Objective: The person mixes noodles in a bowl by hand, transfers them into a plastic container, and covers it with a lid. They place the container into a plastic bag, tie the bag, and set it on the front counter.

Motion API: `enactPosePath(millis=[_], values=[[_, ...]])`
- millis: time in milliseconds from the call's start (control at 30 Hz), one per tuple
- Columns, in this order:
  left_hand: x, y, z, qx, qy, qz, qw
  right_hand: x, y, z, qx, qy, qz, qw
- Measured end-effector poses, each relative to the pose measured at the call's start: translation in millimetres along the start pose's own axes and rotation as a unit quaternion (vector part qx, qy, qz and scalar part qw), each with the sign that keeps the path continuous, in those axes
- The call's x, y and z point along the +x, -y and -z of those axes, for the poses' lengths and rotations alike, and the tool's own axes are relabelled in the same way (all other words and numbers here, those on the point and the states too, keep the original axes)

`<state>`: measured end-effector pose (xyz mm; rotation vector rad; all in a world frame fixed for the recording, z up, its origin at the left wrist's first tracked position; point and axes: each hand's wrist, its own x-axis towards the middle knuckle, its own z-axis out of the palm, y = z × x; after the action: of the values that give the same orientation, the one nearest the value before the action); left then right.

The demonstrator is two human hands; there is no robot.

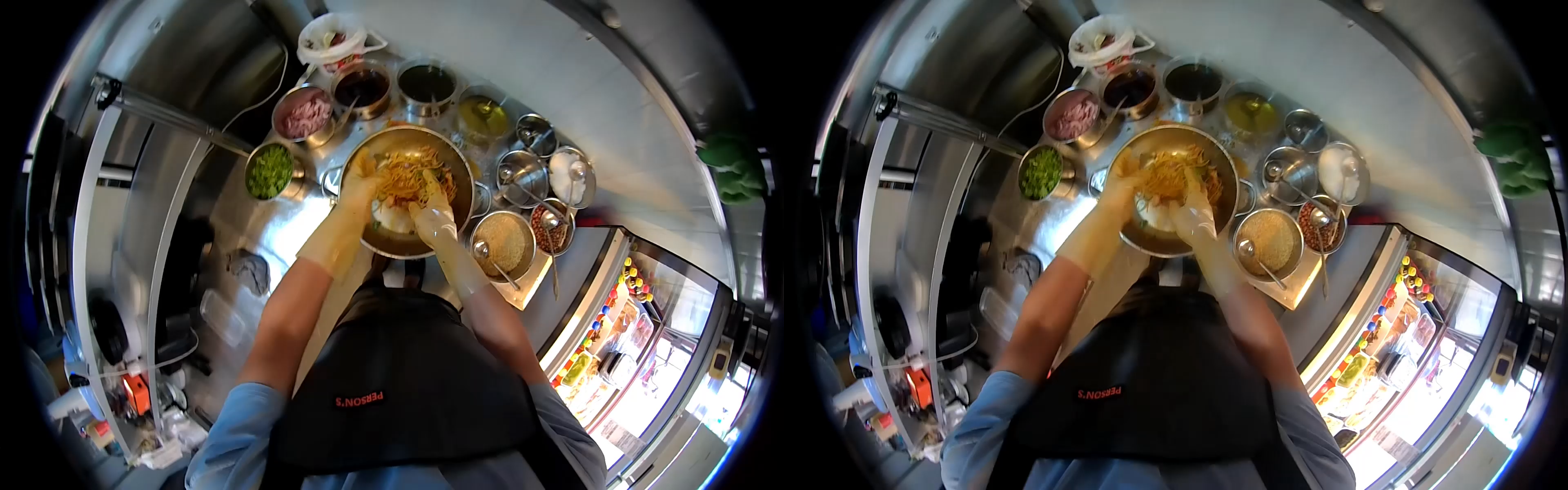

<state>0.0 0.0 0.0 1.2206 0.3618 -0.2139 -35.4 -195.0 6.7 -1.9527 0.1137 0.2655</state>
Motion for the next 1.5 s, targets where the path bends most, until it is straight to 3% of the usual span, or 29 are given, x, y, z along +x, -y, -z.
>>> enactPosePath(millis=[67, 100, 167, 200, 233, 267, 300, 333, 367, 400, 467, 567, 600, 633, 667, 733, 767, 833, 900, 967, 1033, 1067, 1167, 1200, 1300, 1333, 1367, 1433, 1500], values=[[-27.4, -29.1, 28.9, -0.039, -0.039, -0.051, 0.997, -9.6, 7.3, -16.8, -0.041, 0.048, 0.004, 0.998], [-130.3, 18.9, 17.2, -0.042, -0.113, 0.086, 0.989, -116.7, -22.5, -2.4, -0.068, 0.087, -0.114, 0.987], [-105.1, 12.8, 43.0, 0.012, -0.173, -0.008, 0.985, -68.3, -24.5, -46.5, -0.085, 0.315, -0.094, 0.941], [-97.1, -0.6, 49.4, 0.012, -0.174, -0.034, 0.984, -39.7, -21.2, -57.7, -0.132, 0.289, -0.015, 0.948], [-113.4, -1.5, 50.9, 0.086, -0.244, -0.018, 0.966, -35.9, -28.7, -56.8, -0.134, 0.292, -0.016, 0.947], [-130.9, -3.2, 52.5, 0.160, -0.310, 0.002, 0.937, -30.8, -36.8, -50.1, -0.142, 0.155, 0.057, 0.976], [-140.2, 1.2, 70.0, 0.158, -0.313, -0.002, 0.937, -18.9, -38.6, -44.6, -0.143, 0.011, 0.138, 0.980], [-147.1, 19.7, 91.4, 0.064, -0.198, 0.090, 0.974, -16.5, -13.8, -14.0, -0.119, 0.100, 0.099, 0.983], [-146.9, 39.8, 91.2, -0.018, -0.136, 0.150, 0.979, -19.2, 6.3, 8.0, -0.263, 0.217, 0.025, 0.940], [-146.8, 59.2, 90.5, -0.089, -0.078, 0.218, 0.969, -23.9, 8.7, 6.9, -0.276, 0.288, -0.015, 0.917], [-150.1, 84.3, 49.6, -0.175, -0.103, 0.280, 0.938, -32.5, -6.6, 1.0, -0.288, 0.354, -0.059, 0.888], [-128.9, 116.6, 36.4, -0.253, -0.093, 0.317, 0.909, -25.0, -49.0, 4.8, -0.223, 0.154, 0.042, 0.962], [-125.0, 131.7, 36.5, -0.283, -0.056, 0.282, 0.915, -35.7, -13.6, 13.8, -0.245, 0.144, 0.029, 0.958], [-128.3, 132.1, 38.6, -0.030, 0.009, 0.155, 0.987, -49.6, 28.9, 24.2, -0.267, 0.134, 0.015, 0.954], [-129.0, 125.5, 44.6, 0.185, 0.051, 0.049, 0.980, -47.6, 22.0, 25.7, -0.222, 0.137, 0.016, 0.965], [-128.1, 96.2, 52.3, 0.545, 0.052, -0.132, 0.826, -38.2, -8.8, 24.9, -0.021, 0.146, 0.003, 0.989], [-134.6, 90.4, 55.3, 0.440, 0.039, -0.053, 0.896, -37.0, -15.3, 29.1, 0.062, 0.145, -0.009, 0.987], [-142.4, 79.3, 65.0, 0.184, -0.043, 0.082, 0.979, -45.4, 15.4, 30.6, 0.008, 0.089, 0.060, 0.994], [-198.3, 14.4, 53.8, 0.051, -0.194, 0.260, 0.944, -62.1, 49.0, 22.7, 0.095, 0.074, 0.048, 0.992], [-232.1, -7.3, 70.0, 0.089, -0.141, 0.183, 0.969, -71.9, 82.3, 8.2, 0.177, 0.067, 0.035, 0.981], [-263.7, -41.8, 74.0, 0.041, -0.230, 0.217, 0.948, -82.2, 118.9, -7.0, 0.167, 0.139, 0.148, 0.965], [-269.6, -6.7, 92.8, -0.059, -0.242, 0.138, 0.959, -90.4, 140.7, -16.2, 0.148, 0.164, 0.149, 0.964], [-316.3, -9.1, 139.0, -0.107, -0.284, 0.141, 0.942, -120.9, 170.0, -59.0, 0.194, 0.222, 0.095, 0.951], [-321.8, -5.2, 150.1, -0.122, -0.288, 0.136, 0.940, -117.9, 168.5, -69.5, 0.093, 0.258, 0.171, 0.946], [-359.7, 13.6, 192.6, -0.127, -0.294, 0.129, 0.938, -164.1, 205.6, -108.0, -0.003, 0.253, 0.293, 0.922], [-379.2, 10.8, 209.3, -0.006, -0.264, 0.103, 0.959, -188.6, 227.2, -122.2, 0.058, 0.242, 0.255, 0.935], [-395.2, 4.7, 223.5, -0.121, -0.305, 0.146, 0.933, -204.4, 243.6, -141.1, 0.054, 0.243, 0.255, 0.934], [-425.8, -2.3, 247.9, -0.146, -0.312, 0.150, 0.927, -229.1, 260.9, -168.1, 0.138, 0.222, 0.216, 0.941], [-456.1, -2.0, 272.7, -0.166, -0.321, 0.156, 0.919, -247.7, 268.4, -197.4, 0.121, 0.219, 0.225, 0.942]])
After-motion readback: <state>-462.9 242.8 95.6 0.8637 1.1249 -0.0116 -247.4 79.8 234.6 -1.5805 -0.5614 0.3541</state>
